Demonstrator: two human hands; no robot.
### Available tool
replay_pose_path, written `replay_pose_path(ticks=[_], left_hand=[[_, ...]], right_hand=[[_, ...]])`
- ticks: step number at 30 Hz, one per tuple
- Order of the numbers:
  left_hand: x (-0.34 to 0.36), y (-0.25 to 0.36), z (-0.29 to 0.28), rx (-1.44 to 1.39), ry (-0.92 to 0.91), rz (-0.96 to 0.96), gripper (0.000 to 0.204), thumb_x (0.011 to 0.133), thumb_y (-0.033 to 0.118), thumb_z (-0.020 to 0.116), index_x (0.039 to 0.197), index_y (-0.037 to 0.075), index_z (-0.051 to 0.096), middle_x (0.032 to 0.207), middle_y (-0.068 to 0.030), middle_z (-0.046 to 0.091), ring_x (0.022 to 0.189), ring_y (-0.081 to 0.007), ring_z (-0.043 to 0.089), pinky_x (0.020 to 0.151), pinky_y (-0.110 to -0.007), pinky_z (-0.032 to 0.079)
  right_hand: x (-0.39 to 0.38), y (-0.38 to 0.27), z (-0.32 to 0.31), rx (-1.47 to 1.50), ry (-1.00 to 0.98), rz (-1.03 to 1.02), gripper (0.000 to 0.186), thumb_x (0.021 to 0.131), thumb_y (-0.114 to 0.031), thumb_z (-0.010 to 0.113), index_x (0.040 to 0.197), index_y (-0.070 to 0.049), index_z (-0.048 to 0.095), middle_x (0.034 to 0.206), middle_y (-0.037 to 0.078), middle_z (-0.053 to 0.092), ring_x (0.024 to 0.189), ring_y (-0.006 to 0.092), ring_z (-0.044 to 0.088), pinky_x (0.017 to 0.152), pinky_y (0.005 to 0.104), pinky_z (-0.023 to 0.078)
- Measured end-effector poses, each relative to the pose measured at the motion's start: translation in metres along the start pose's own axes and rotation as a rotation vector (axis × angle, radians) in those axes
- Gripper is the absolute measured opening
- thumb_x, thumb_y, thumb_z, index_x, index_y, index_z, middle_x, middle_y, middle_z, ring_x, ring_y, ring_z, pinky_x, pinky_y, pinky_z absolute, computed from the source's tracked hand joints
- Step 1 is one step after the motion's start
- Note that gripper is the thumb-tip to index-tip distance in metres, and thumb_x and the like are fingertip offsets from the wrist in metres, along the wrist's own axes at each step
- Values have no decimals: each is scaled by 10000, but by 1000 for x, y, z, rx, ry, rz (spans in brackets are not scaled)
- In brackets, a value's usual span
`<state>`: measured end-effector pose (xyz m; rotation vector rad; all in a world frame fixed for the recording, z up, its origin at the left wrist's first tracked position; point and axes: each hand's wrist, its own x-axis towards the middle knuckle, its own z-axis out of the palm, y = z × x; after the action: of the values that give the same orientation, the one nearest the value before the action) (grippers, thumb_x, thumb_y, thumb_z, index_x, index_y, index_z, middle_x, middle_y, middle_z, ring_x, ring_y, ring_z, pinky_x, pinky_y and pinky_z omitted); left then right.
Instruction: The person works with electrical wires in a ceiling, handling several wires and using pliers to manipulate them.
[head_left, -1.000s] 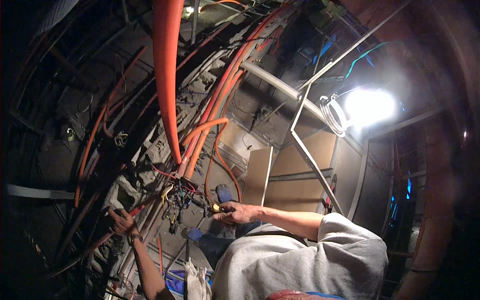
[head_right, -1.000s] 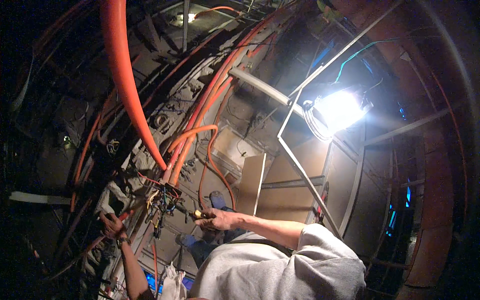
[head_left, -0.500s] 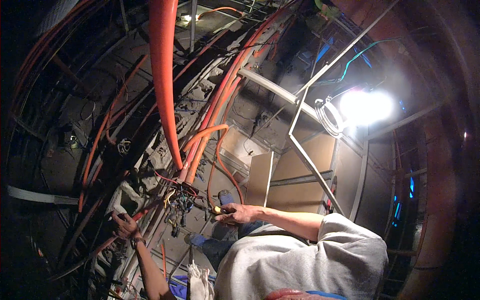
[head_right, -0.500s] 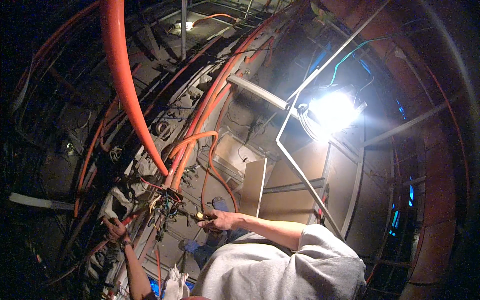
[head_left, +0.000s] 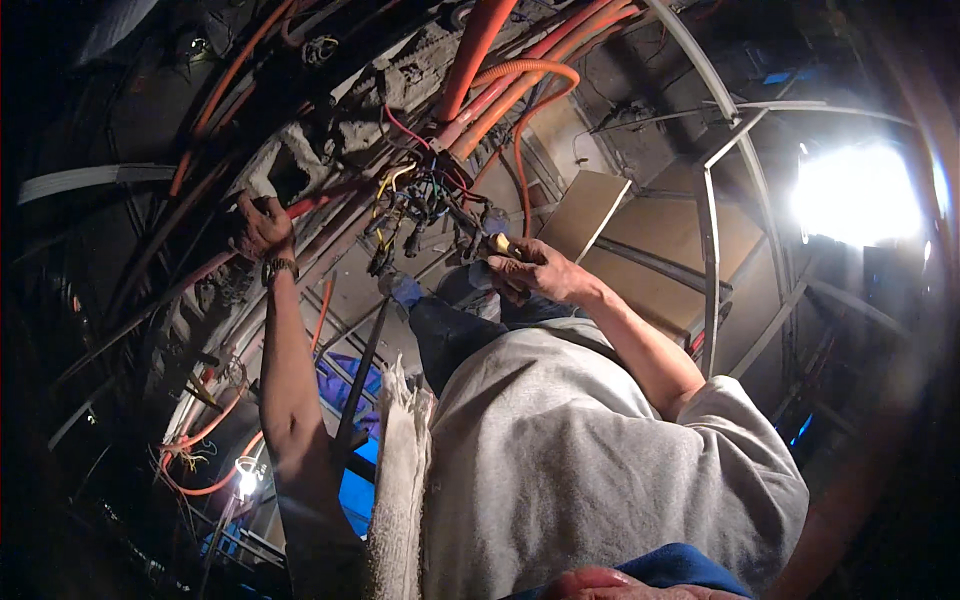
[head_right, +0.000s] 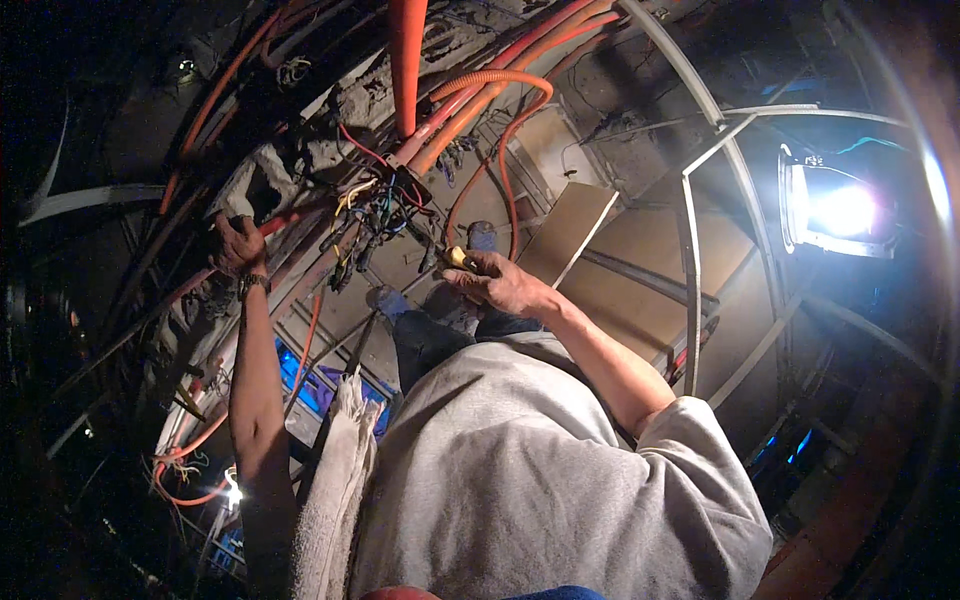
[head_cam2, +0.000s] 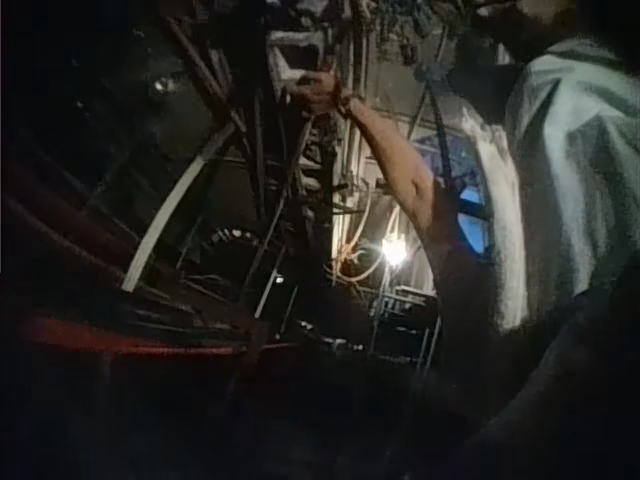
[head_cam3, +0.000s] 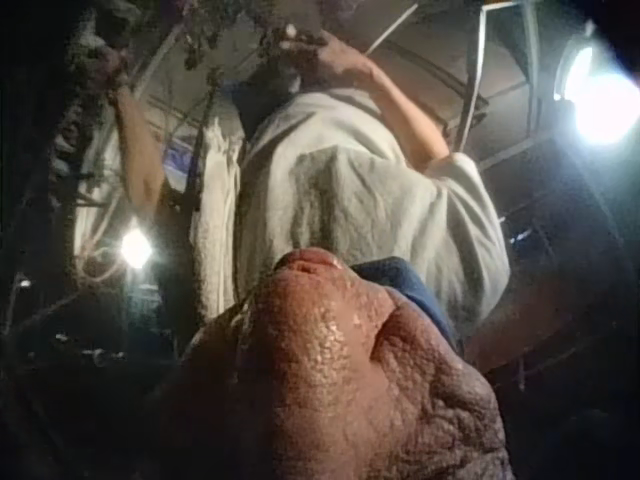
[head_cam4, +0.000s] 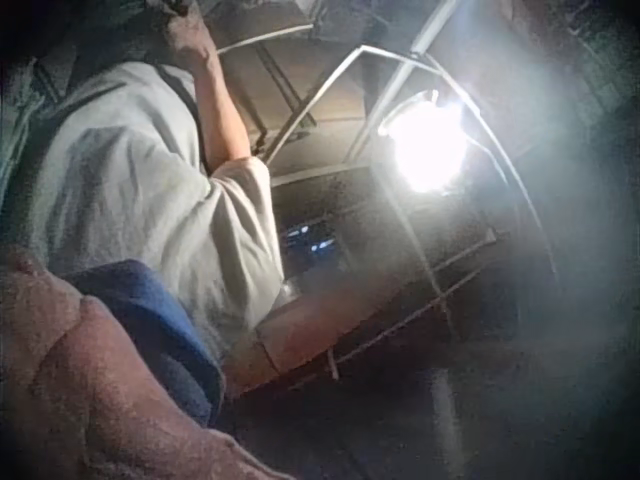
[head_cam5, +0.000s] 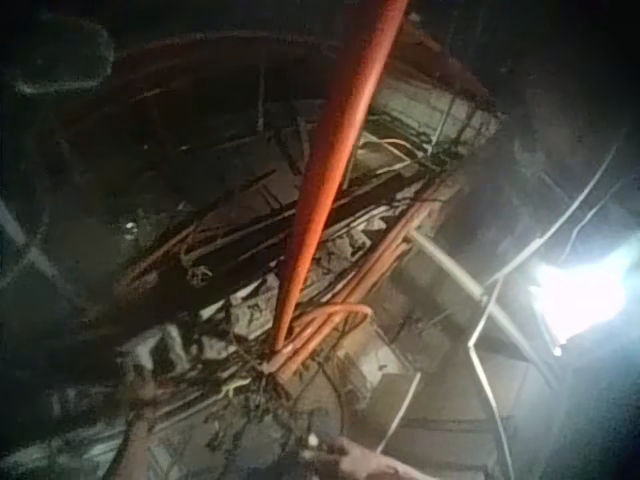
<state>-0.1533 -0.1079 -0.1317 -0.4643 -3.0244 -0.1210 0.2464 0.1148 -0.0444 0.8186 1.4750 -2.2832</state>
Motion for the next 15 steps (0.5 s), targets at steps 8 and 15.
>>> replay_pose_path(ticks=[8, 15], left_hand=[[1, -18, 16, -91, 100, 43, 630, 922, 549, 465, 1417, 158, 468, 1433, -116, 534, 1249, -378, 539, 1024, -572, 359], [5, -36, 27, -210, 96, 2, 634, 926, 532, 464, 1423, 137, 459, 1471, -100, 503, 1270, -366, 529, 1050, -578, 351]], right_hand=[[3, 13, -3, 68, -27, 34, 334, 1004, -414, 603, 965, -83, 581, 736, -42, 510, 664, 88, 460, 591, 261, 364], [-10, 9, -4, 462, -96, 122, 418, 1011, -379, 572, 1283, -62, 547, 1160, 104, 655, 982, 220, 666, 800, 374, 542]])
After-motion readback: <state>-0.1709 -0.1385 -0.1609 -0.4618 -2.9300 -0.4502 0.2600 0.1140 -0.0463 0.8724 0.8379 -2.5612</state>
